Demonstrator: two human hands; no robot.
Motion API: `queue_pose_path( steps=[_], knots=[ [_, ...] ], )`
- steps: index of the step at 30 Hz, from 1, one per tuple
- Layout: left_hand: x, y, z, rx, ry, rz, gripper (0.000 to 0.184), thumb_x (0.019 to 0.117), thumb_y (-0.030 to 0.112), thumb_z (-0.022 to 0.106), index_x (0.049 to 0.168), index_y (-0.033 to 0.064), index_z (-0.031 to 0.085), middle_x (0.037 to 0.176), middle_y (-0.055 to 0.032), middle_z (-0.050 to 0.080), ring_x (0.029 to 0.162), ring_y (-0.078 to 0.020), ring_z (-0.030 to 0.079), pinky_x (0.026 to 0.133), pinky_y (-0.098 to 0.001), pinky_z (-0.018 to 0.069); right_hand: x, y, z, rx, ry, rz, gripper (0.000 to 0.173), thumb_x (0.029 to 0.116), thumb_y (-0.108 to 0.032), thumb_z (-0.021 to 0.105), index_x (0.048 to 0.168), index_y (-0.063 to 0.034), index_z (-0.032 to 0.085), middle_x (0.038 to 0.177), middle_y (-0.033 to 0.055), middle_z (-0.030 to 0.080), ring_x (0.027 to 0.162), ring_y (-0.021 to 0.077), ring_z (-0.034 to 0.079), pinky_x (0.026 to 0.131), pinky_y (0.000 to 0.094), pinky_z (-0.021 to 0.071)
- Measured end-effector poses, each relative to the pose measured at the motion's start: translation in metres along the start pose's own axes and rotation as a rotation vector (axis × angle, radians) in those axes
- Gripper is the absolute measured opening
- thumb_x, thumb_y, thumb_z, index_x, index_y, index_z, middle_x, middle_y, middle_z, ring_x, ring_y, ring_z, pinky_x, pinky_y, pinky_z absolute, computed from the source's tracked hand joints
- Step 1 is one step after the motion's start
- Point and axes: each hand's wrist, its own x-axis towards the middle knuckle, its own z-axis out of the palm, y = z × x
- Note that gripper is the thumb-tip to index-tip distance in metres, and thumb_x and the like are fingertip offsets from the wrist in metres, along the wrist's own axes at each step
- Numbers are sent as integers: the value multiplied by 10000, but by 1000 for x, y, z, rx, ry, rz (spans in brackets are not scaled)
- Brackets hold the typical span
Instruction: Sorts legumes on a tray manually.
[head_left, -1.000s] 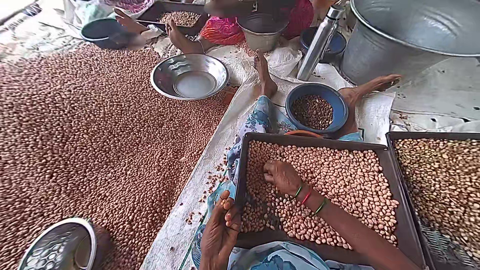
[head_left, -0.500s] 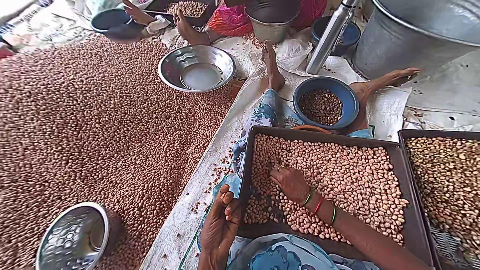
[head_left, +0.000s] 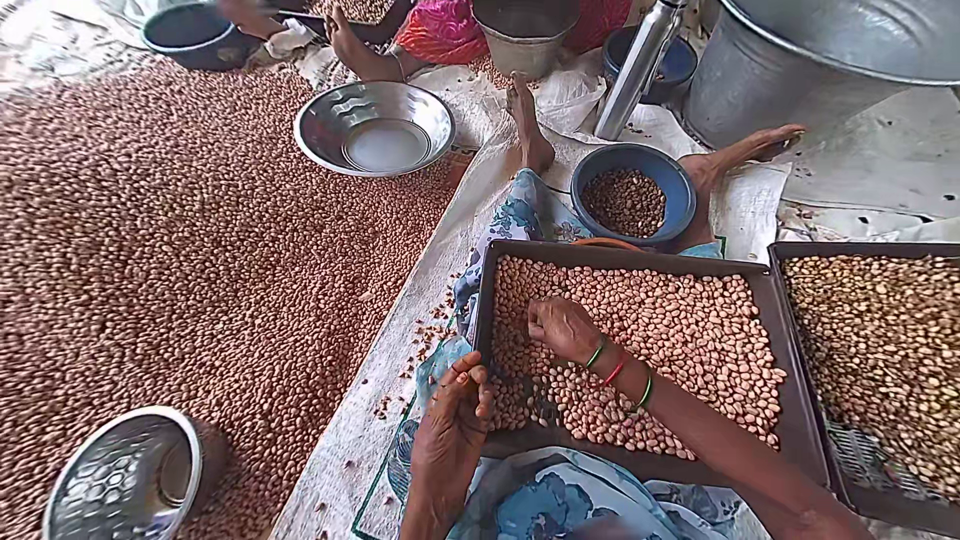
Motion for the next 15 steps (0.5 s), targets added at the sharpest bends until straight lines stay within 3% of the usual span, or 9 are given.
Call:
queue_pose_path(
  steps=[2, 4, 5, 8, 9, 10, 11, 13, 15],
  knots=[
    [-2, 0, -1, 146, 33, -55, 406, 1109, 126, 224, 1292, 1, 564, 1061, -119, 765, 909, -170, 764, 780, -256, 625, -15, 9, -18, 242, 10, -169, 175, 988, -175, 663, 1039, -21, 730, 878, 83, 689, 777, 155, 617, 733, 331, 491],
    [-4, -5, 0, 191, 27, -167, 477, 1127, 219, 148, 1363, 6, 503, 1147, -125, 748, 1007, -189, 752, 844, -268, 617, -31, 11, -24, 472, -38, -315, 142, 966, -172, 695, 1020, -49, 741, 815, -40, 660, 655, -50, 518, 620, 134, 424],
    [-5, -9, 2, 175, 35, -223, 509, 1130, 253, 134, 1336, 17, 535, 1114, -112, 750, 959, -168, 755, 799, -250, 618, -37, 12, -22, 469, -36, -311, 145, 972, -170, 689, 1011, -44, 750, 827, -25, 668, 667, -40, 514, 632, 145, 418],
    [-8, -19, 7, -29, 72, -290, 535, 1128, 255, 182, 1040, 33, 661, 883, -61, 728, 699, -83, 709, 613, -171, 584, -45, 21, 4, 173, -70, -185, 246, 1029, -180, 605, 1131, -11, 752, 1094, 198, 714, 1008, 303, 665, 922, 466, 494],
    [-9, -19, 5, -92, 73, -277, 519, 1125, 238, 196, 979, 43, 654, 828, -38, 705, 645, -59, 683, 579, -153, 568, -46, 27, 20, 95, -52, -188, 257, 1036, -162, 581, 1153, -2, 745, 1136, 237, 705, 1080, 375, 668, 954, 528, 490],
    [-9, -17, 3, -136, 73, -256, 492, 1123, 224, 215, 949, 55, 643, 795, -21, 685, 616, -45, 665, 563, -143, 561, -48, 34, 40, 29, 34, -239, 244, 1029, -127, 572, 1127, 10, 750, 1105, 253, 711, 1054, 411, 687, 905, 557, 518],
    [-10, -14, -2, -168, 71, -229, 464, 1119, 208, 240, 938, 59, 640, 780, -16, 675, 605, -44, 660, 559, -142, 560, -49, 43, 62, -36, 213, -353, 197, 989, -83, 599, 1021, 26, 759, 982, 249, 723, 913, 414, 723, 766, 547, 565],
    [-9, -7, -10, -204, 40, -175, 420, 1108, 183, 288, 931, 58, 648, 776, -16, 676, 610, -48, 667, 567, -144, 566, -44, 53, 92, -192, 547, -560, 113, 905, -33, 647, 856, 19, 735, 799, 192, 703, 663, 339, 715, 541, 436, 568],
    [-7, -1, -17, -227, 9, -131, 390, 1098, 158, 325, 927, 47, 658, 782, -22, 679, 618, -56, 672, 575, -149, 569, -42, 54, 101, -300, 679, -636, 110, 877, -1, 622, 819, 16, 715, 757, 167, 696, 602, 300, 698, 495, 383, 548]
  ],
)
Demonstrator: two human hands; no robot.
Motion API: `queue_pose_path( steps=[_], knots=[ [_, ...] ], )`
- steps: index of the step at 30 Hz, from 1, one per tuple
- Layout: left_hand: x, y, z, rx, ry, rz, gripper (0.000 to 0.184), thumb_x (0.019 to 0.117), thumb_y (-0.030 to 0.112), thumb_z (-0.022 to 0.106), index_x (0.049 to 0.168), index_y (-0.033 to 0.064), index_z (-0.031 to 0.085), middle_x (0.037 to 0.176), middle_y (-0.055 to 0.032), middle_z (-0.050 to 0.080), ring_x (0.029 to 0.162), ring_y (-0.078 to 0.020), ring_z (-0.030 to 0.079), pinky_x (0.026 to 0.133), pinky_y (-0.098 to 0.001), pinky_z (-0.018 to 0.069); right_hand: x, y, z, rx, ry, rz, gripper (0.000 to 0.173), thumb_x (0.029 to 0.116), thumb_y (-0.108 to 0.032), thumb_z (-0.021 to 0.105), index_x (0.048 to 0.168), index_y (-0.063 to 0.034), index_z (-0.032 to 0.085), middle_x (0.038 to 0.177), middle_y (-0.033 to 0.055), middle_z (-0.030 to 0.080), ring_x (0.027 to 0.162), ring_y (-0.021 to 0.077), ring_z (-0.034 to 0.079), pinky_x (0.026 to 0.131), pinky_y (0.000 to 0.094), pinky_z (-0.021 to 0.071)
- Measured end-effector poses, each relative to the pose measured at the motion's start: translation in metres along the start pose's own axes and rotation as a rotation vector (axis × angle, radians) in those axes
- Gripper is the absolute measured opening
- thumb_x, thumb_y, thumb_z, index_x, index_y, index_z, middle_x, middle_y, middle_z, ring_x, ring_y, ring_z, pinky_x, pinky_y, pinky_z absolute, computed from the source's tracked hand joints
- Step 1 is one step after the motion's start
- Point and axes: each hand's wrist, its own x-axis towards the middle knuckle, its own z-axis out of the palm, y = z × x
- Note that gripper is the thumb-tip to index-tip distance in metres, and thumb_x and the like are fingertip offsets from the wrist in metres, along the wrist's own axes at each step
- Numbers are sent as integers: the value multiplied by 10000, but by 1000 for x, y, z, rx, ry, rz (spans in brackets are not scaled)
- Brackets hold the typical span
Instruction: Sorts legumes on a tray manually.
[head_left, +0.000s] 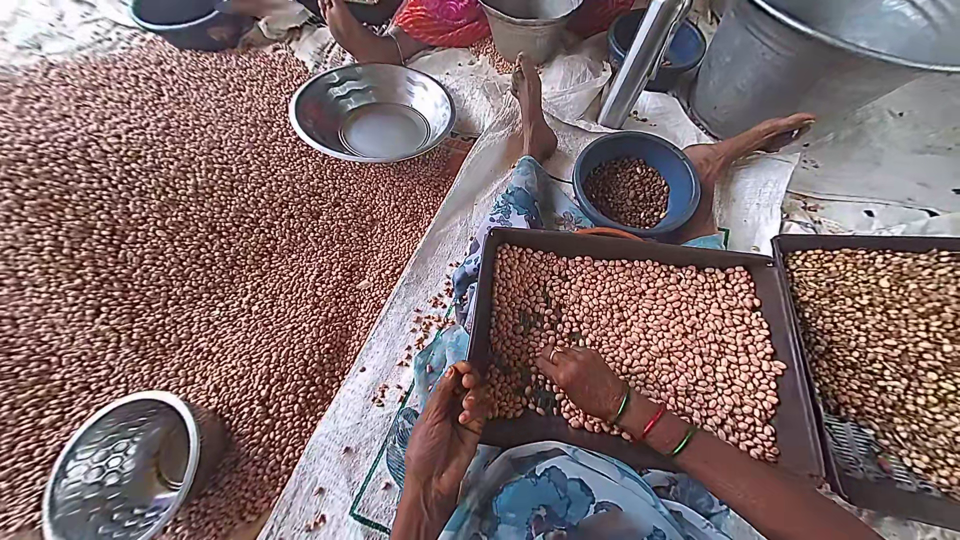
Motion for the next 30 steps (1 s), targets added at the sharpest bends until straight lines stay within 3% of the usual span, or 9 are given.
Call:
queue_pose_path(
  steps=[4, 7, 10, 12, 15, 18, 22, 26, 30],
  knots=[
    [-2, 6, 1, -11, -21, 66, 375, 1091, 137, 338, 923, 33, 657, 776, -30, 679, 618, -64, 676, 572, -157, 572, 4, 1, 0, 12, -41, 72, 138, 897, -32, 616, 816, 46, 695, 708, 198, 665, 566, 333, 684, 465, 415, 530],
    [-7, 2, 8, 207, 35, 98, 404, 1101, 134, 305, 1004, 25, 682, 846, -51, 717, 700, -87, 708, 642, -183, 599, 25, 4, -34, 413, -346, 404, 228, 984, -125, 610, 1019, 74, 717, 957, 250, 702, 844, 372, 705, 736, 482, 552],
    [-9, -8, 12, 440, 87, 4, 470, 1119, 168, 181, 1243, -8, 599, 1079, -117, 763, 953, -176, 761, 827, -269, 622, 48, 2, -67, 949, -345, 493, 191, 957, -178, 671, 1004, -2, 728, 848, -1, 617, 651, -30, 455, 599, 130, 380],
    [-9, -17, 15, 451, 120, -86, 523, 1127, 233, 137, 1248, -2, 588, 1059, -99, 760, 915, -149, 754, 813, -255, 615, 60, -3, -76, 1144, -359, 418, 243, 958, -200, 693, 1092, 3, 710, 918, -35, 640, 642, -108, 428, 577, 74, 355],
    [-11, -26, 13, 287, 167, -150, 539, 1130, 261, 168, 1080, 37, 656, 827, -31, 713, 638, -46, 675, 566, -143, 551, 65, -2, -58, 998, -376, 422, 204, 1004, -169, 632, 1077, -4, 728, 955, 40, 689, 738, -6, 545, 686, 156, 445],
    [-17, -19, 0, 26, 79, -159, 471, 1118, 223, 210, 931, 68, 614, 731, 19, 633, 550, -7, 625, 502, -108, 526, 55, -10, -27, 658, -444, 293, 228, 1019, -66, 564, 1095, 58, 739, 1058, 239, 724, 991, 351, 697, 893, 474, 530],
    [-23, -4, -11, -75, -10, -105, 360, 1100, 198, 342, 950, 68, 643, 754, 23, 643, 583, -14, 645, 538, -111, 541, 30, -33, 19, 80, -14, 26, 97, 851, 36, 630, 779, 52, 694, 740, 205, 679, 631, 339, 711, 518, 408, 570],
    [-22, -8, -7, 45, 61, -11, 416, 1108, 189, 307, 1050, 35, 689, 882, -39, 736, 763, -71, 732, 690, -155, 598, 60, -14, -30, 430, -523, 360, 249, 1024, -63, 510, 1139, 86, 674, 1073, 281, 676, 998, 418, 682, 856, 523, 534],
    [-19, -17, -3, 192, 80, 0, 584, 1128, 311, 161, 1232, -5, 640, 1128, -145, 757, 1025, -206, 752, 891, -288, 612, 88, 2, -84, 1094, -453, 362, 229, 964, -105, 686, 1154, 21, 703, 956, 43, 699, 784, -17, 595, 733, 143, 493]
  ],
)
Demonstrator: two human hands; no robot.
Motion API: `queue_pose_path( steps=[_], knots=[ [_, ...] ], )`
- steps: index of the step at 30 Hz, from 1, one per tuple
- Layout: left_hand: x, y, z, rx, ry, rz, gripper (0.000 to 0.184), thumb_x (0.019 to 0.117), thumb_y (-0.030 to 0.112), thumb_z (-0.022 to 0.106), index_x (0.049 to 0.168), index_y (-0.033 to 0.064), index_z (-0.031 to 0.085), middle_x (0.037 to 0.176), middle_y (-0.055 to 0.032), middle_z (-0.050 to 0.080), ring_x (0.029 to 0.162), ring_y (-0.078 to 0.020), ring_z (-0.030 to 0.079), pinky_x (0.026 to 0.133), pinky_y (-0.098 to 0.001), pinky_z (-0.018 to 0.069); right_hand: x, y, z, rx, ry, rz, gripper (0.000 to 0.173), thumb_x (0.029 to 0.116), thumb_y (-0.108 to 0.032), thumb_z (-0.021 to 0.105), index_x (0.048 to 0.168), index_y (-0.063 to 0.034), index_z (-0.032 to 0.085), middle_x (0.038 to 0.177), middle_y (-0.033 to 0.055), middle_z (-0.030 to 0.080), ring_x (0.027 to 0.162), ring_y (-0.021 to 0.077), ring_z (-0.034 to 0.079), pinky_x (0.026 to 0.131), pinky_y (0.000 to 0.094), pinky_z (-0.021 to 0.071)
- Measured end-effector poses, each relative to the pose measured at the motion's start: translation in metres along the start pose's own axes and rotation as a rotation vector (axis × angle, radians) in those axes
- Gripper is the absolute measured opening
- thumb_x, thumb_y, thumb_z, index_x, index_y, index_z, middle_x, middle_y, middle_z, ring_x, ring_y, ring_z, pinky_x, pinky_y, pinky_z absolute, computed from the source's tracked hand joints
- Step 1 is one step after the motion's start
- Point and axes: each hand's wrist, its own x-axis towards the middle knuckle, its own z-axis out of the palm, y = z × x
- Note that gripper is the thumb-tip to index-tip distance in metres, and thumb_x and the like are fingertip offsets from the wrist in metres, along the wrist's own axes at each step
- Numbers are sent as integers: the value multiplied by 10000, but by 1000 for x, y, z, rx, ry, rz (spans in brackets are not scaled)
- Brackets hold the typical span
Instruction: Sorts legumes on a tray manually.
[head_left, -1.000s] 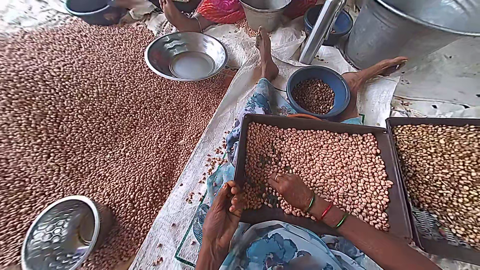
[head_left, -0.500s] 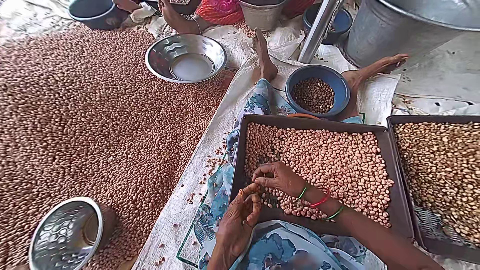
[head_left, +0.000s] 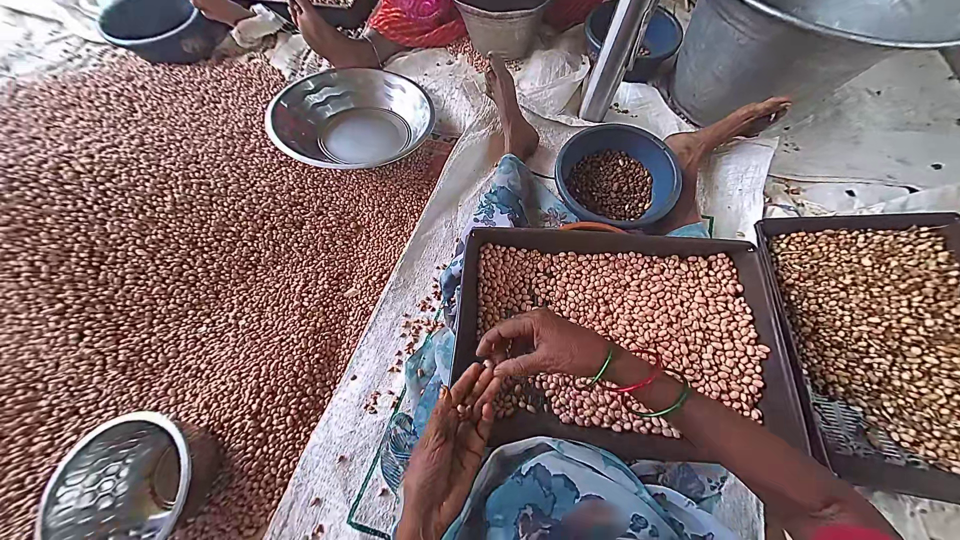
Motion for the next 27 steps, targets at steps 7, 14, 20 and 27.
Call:
queue_pose_path(
  steps=[7, 14, 20, 27],
  knots=[
    [-5, 7, -4, -351, -186, -26, 404, 1088, 269, 403, 841, 69, 653, 716, 14, 650, 573, -35, 649, 525, -131, 537, 14, 62, 68, -391, -87, -278, 222, 961, -144, 680, 1112, -3, 760, 1129, 247, 702, 1154, 442, 623, 955, 624, 443],
    [-26, 14, -55, -2, -442, -149, 226, 1020, 291, 566, 1013, 120, 715, 693, 102, 630, 549, 44, 591, 516, -92, 471, -47, 85, -37, -904, -71, -83, 126, 863, -126, 758, 971, -64, 780, 1138, 155, 718, 1307, 442, 526, 1008, 710, 325],
    [-20, 0, -68, -260, -458, -216, 228, 1029, 222, 550, 1015, 49, 697, 746, 24, 664, 610, -18, 650, 580, -119, 520, 14, 108, -60, -837, 475, -173, 523, 851, -86, 758, 1365, -90, 660, 1429, 152, 598, 1341, 396, 535, 1049, 629, 441],
    [-23, 23, -65, -293, -487, -61, 438, 1050, 126, 467, 1485, 109, 515, 800, 41, 705, 581, 22, 635, 539, -101, 508, 63, 74, 24, -533, 204, 10, 332, 938, -225, 716, 1145, 35, 726, 1185, 265, 677, 1225, 449, 576, 1078, 681, 309]
  ],
)
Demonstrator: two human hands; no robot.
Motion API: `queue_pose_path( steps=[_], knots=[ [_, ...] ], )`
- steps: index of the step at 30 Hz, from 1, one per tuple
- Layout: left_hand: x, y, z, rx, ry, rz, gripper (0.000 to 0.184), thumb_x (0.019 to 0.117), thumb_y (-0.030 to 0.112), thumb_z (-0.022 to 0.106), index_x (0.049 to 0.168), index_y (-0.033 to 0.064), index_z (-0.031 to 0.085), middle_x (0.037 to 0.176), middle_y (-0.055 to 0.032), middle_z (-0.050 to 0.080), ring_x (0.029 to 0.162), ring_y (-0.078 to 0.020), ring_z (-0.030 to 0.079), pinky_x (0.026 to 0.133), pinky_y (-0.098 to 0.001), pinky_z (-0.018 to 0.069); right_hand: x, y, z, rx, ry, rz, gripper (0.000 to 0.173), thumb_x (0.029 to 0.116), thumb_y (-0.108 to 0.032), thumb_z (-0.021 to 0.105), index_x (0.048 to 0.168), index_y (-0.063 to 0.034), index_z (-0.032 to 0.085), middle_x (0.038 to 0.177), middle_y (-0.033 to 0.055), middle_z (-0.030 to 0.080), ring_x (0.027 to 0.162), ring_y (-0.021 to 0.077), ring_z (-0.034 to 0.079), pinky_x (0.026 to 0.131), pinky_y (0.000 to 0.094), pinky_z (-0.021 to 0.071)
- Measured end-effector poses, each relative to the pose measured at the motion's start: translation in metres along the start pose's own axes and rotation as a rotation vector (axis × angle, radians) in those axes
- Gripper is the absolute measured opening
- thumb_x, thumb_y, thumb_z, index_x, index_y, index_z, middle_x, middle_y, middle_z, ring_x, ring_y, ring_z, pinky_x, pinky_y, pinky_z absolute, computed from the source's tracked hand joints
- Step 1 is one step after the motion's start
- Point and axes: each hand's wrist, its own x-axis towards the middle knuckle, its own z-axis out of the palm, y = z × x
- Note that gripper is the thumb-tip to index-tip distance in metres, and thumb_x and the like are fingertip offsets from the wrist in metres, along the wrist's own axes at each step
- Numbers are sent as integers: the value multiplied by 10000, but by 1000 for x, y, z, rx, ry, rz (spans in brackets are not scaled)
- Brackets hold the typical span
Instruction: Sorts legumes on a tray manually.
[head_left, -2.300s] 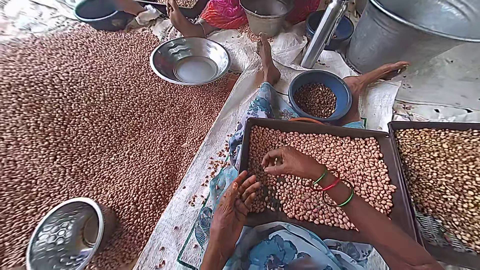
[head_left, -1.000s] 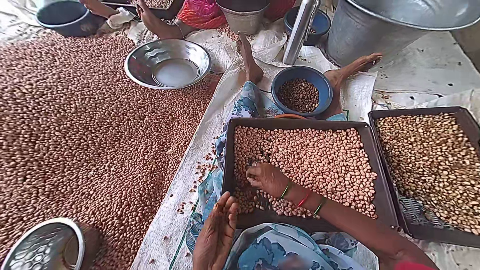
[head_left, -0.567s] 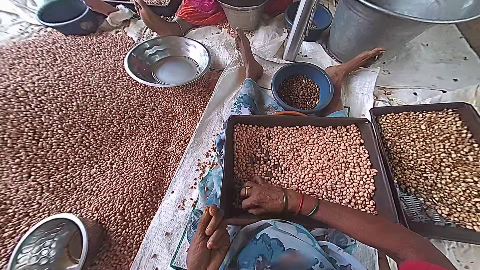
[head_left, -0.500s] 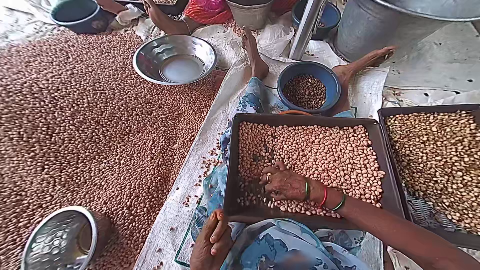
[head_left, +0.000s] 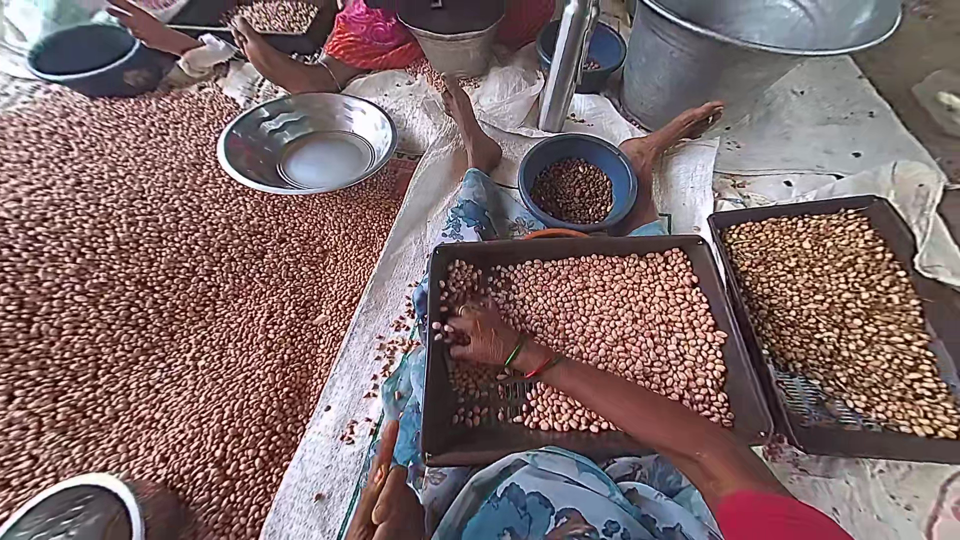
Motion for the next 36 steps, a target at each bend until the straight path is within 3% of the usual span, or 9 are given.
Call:
queue_pose_path(
  steps=[2, 4, 9, 14, 20, 27, 30, 33, 36],
  knots=[
    [4, 7, 2, 270, 69, 85, 482, 1051, 130, 474, 1528, 180, 426, 827, 99, 706, 534, 76, 591, 490, -67, 481, -33, 0, -9, -111, -159, -126, 252, 907, -186, 741, 1086, -9, 755, 1200, 232, 683, 1237, 451, 562, 1048, 694, 309],
    [8, 12, 2, 299, 106, 139, 501, 1042, 115, 484, 1532, 165, 389, 912, 104, 701, 533, 88, 572, 498, -59, 476, -66, 6, -39, -184, -164, 14, 259, 903, -105, 732, 1154, -46, 751, 1269, 211, 668, 1297, 430, 537, 1066, 688, 300],
    [23, 14, -4, -67, 95, 225, 594, 874, -73, 570, 1456, 16, 488, 1249, -64, 683, 703, -22, 684, 599, -116, 539, -122, 42, -117, -407, 452, 241, 334, 868, 41, 709, 1185, -57, 751, 1213, 241, 670, 1095, 475, 634, 829, 674, 456],
    [42, 11, 7, -87, 135, 238, 399, 925, 0, 618, 1322, -7, 590, 1104, -77, 720, 740, -60, 707, 630, -135, 561, -140, 28, -106, -219, 320, 347, 127, 946, -3, 675, 1027, -3, 772, 913, 200, 720, 818, 363, 696, 749, 535, 550],
    [39, 14, 10, -132, 120, 222, 328, 919, 12, 639, 1246, -19, 635, 1029, -79, 725, 763, -85, 717, 657, -147, 571, -157, 17, -62, -158, 193, 258, 193, 979, -50, 603, 1056, -4, 773, 1024, 212, 750, 965, 393, 728, 844, 546, 559],
    [43, 5, 15, 67, 185, 186, 230, 953, 49, 621, 1172, 15, 681, 958, -42, 734, 710, -41, 697, 621, -119, 555, -163, 20, -42, -259, 164, 228, 184, 950, -61, 620, 1037, 23, 759, 991, 233, 737, 918, 407, 727, 824, 535, 565],
    [51, -13, 31, 445, 304, 62, 301, 1049, 151, 503, 1272, 46, 676, 1112, -85, 760, 852, -93, 745, 719, -171, 593, -155, 1, -68, 74, 201, 240, 206, 956, -142, 621, 1038, -12, 758, 896, 98, 698, 763, 143, 603, 706, 284, 491],
    [68, -42, 40, 513, 337, -188, 422, 1114, 204, 272, 1384, 33, 548, 1244, -132, 719, 1041, -180, 742, 838, -248, 608, -150, -17, -77, 503, 152, 62, 285, 945, -191, 654, 1120, 25, 715, 973, -14, 691, 822, -90, 555, 735, 74, 449],
    [76, -64, 42, 318, 312, -338, 430, 1109, 231, 323, 1149, 31, 701, 995, -95, 756, 781, -111, 737, 671, -201, 601, -150, -17, -75, 444, 149, 114, 251, 967, -189, 621, 1084, -3, 742, 974, 2, 701, 803, -75, 549, 714, 84, 437]
  ],
)
